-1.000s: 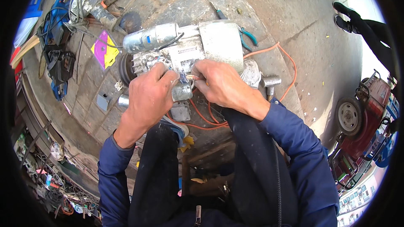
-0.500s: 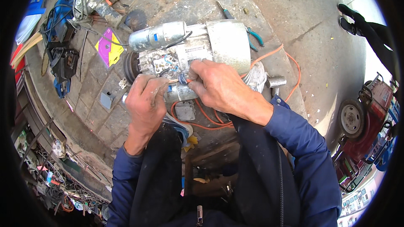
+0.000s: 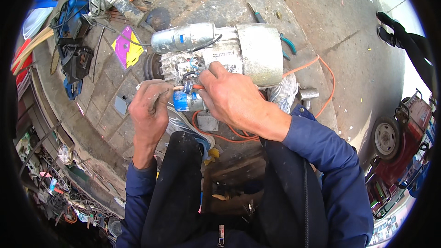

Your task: The person sits on the ground and uses a screwdriver and pliers to adjust and tighten connections on an electric motor's terminal block. They repeatedly connect and secure wires to the terminals throughout the clip.

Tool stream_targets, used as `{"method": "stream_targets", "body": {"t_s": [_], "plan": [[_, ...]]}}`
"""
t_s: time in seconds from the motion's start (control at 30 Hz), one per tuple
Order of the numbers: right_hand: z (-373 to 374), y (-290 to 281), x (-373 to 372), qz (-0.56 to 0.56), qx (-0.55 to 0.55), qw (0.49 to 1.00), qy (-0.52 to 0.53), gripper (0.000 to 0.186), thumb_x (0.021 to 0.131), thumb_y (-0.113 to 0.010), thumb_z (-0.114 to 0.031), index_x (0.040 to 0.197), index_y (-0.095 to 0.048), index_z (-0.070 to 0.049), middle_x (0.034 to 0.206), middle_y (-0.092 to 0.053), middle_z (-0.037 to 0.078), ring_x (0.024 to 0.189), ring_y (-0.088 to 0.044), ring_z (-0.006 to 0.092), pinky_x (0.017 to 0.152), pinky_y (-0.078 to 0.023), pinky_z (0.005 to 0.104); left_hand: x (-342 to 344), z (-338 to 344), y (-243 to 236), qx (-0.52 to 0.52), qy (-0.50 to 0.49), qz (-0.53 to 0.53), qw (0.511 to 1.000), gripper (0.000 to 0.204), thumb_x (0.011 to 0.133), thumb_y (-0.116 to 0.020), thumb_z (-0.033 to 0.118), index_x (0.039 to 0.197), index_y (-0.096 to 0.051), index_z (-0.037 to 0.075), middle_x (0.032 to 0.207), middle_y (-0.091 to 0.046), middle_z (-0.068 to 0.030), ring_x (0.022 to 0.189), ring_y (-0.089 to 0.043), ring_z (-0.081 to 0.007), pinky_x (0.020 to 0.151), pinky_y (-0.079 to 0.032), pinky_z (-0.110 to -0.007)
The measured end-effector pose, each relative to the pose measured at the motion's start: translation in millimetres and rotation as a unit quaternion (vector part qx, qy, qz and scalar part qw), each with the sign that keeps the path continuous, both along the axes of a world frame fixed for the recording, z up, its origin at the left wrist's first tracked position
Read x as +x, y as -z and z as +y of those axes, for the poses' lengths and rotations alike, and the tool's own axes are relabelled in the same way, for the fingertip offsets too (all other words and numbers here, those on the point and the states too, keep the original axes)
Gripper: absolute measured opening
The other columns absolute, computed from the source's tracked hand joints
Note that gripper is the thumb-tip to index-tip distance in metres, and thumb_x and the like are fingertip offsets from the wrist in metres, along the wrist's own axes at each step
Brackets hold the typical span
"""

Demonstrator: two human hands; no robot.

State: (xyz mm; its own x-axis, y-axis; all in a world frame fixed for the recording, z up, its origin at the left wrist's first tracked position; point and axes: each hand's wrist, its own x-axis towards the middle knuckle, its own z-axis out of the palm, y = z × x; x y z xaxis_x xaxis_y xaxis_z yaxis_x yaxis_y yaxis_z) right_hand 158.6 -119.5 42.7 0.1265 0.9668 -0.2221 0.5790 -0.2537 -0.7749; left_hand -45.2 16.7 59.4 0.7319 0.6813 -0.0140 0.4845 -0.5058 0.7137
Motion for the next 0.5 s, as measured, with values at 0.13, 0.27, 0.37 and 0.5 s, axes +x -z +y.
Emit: {"method": "stream_targets", "body": {"t_s": [0.13, 0.27, 0.37, 0.5], "plan": [[0, -3, 1, 0.036, 0.014, 0.999, -0.007, 0.015, 0.098, -0.079, -0.014, 0.107, -0.073, -0.003, 0.1, -0.064, 0.016, 0.083, -0.07, 0.0409, 0.071, -0.058, 0.0502, -5, -4, -5, -0.025, 0.024, -0.013, 0.999, 0.01, 0.098, -0.076, -0.004, 0.107, -0.077, 0.001, 0.107, -0.077, -0.0127, 0.092, -0.077, -0.0263, 0.081, -0.06, -0.034], [2, -3, 5, 0.023, -0.007, 1.0, -0.02, 0.019, 0.096, -0.082, -0.021, 0.098, -0.075, -0.003, 0.096, -0.065, 0.016, 0.081, -0.07, 0.0408, 0.07, -0.058, 0.0502, -6, -13, 2, -0.163, -0.031, -0.054, 0.985, 0.003, 0.105, -0.072, 0.0, 0.106, -0.075, -0.001, 0.107, -0.078, -0.0105, 0.095, -0.076, -0.019, 0.084, -0.059, -0.033], [9, -4, 1, -0.007, -0.01, 1.0, -0.009, 0.025, 0.094, -0.084, -0.027, 0.092, -0.075, -0.003, 0.091, -0.065, 0.016, 0.077, -0.07, 0.041, 0.068, -0.057, 0.0511, -5, -9, 6, -0.195, -0.06, -0.055, 0.977, 0.005, 0.107, -0.07, 0.002, 0.107, -0.074, -0.001, 0.105, -0.077, -0.009, 0.096, -0.074, -0.0159, 0.085, -0.058, -0.032], [9, -12, 0, -0.017, -0.028, 0.999, 0.007, 0.027, 0.093, -0.084, -0.029, 0.089, -0.074, -0.004, 0.089, -0.065, 0.015, 0.072, -0.07, 0.04, 0.064, -0.057, 0.0507, -8, -13, 14, -0.158, -0.066, -0.056, 0.984, 0.005, 0.108, -0.069, 0.002, 0.108, -0.073, -0.001, 0.101, -0.076, -0.0084, 0.094, -0.072, -0.0149, 0.085, -0.057, -0.031]]}}
